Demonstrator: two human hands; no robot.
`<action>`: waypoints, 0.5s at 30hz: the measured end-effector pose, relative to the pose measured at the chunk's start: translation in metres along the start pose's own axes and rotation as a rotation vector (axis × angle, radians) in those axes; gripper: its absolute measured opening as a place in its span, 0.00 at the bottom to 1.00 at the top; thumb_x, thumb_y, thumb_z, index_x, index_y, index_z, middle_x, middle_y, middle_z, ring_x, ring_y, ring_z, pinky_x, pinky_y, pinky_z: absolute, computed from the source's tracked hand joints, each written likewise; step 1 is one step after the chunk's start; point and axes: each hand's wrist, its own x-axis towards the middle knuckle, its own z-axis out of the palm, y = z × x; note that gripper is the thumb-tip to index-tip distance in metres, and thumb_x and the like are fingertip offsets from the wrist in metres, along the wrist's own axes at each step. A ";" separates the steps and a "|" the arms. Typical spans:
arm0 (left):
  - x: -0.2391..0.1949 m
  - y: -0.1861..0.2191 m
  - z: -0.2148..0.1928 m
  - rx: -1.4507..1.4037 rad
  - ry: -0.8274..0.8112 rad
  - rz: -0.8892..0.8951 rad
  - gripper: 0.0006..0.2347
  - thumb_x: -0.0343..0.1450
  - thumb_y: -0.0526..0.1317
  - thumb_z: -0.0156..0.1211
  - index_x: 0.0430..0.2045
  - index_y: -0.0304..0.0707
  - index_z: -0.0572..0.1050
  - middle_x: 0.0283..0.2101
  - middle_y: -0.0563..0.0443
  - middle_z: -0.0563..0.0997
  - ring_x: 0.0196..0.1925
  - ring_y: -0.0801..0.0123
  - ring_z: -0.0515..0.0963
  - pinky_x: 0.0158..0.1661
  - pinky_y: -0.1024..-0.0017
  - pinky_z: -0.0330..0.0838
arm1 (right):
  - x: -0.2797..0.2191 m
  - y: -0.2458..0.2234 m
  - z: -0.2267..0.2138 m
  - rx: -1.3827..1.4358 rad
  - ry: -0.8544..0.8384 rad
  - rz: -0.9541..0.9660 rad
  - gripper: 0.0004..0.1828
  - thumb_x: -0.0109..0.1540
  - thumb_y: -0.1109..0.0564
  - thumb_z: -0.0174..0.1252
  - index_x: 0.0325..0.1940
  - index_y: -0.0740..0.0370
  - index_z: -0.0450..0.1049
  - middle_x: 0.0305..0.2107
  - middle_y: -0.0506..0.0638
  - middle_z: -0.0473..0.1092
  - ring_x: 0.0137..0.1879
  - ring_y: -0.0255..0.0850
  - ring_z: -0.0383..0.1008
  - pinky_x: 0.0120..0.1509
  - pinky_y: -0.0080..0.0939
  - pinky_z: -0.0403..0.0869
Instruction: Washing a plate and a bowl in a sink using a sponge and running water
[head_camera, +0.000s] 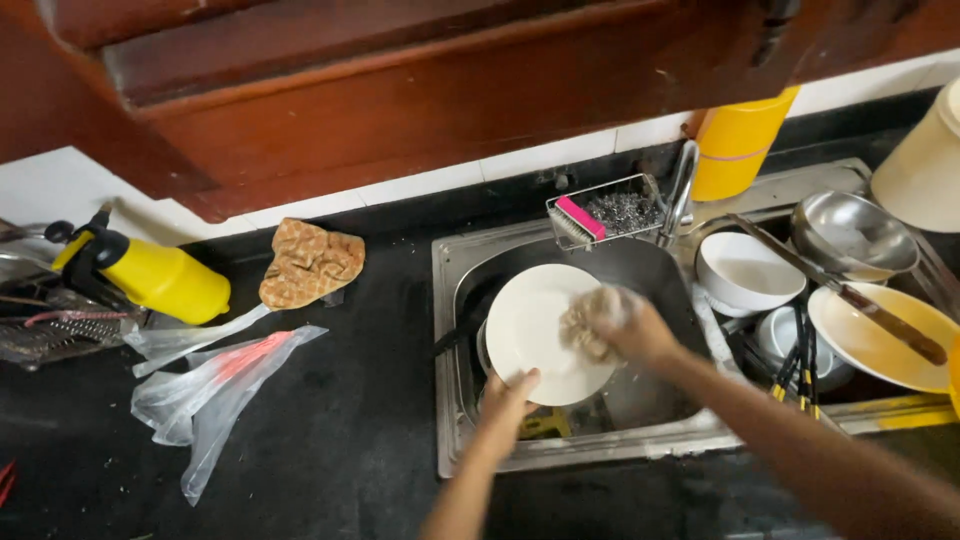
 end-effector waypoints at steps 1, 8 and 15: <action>-0.005 0.027 -0.007 0.063 -0.128 -0.156 0.26 0.64 0.42 0.72 0.60 0.39 0.77 0.59 0.43 0.84 0.59 0.56 0.83 0.54 0.56 0.78 | 0.016 -0.002 -0.014 -0.295 -0.049 -0.181 0.31 0.57 0.41 0.70 0.55 0.66 0.78 0.43 0.63 0.82 0.47 0.54 0.82 0.50 0.51 0.78; 0.034 0.102 0.028 0.915 -0.520 -0.010 0.19 0.72 0.50 0.63 0.52 0.37 0.81 0.42 0.39 0.86 0.51 0.50 0.85 0.45 0.53 0.75 | 0.060 -0.049 -0.004 -1.227 -0.391 -1.065 0.34 0.56 0.15 0.53 0.57 0.28 0.75 0.31 0.44 0.80 0.37 0.48 0.83 0.46 0.52 0.81; 0.040 0.035 0.013 0.846 -0.211 0.221 0.21 0.74 0.50 0.61 0.37 0.20 0.83 0.37 0.25 0.85 0.49 0.42 0.86 0.44 0.53 0.79 | 0.069 0.024 -0.023 -1.125 -0.099 -0.744 0.44 0.52 0.19 0.60 0.66 0.38 0.71 0.37 0.54 0.82 0.45 0.55 0.84 0.55 0.56 0.81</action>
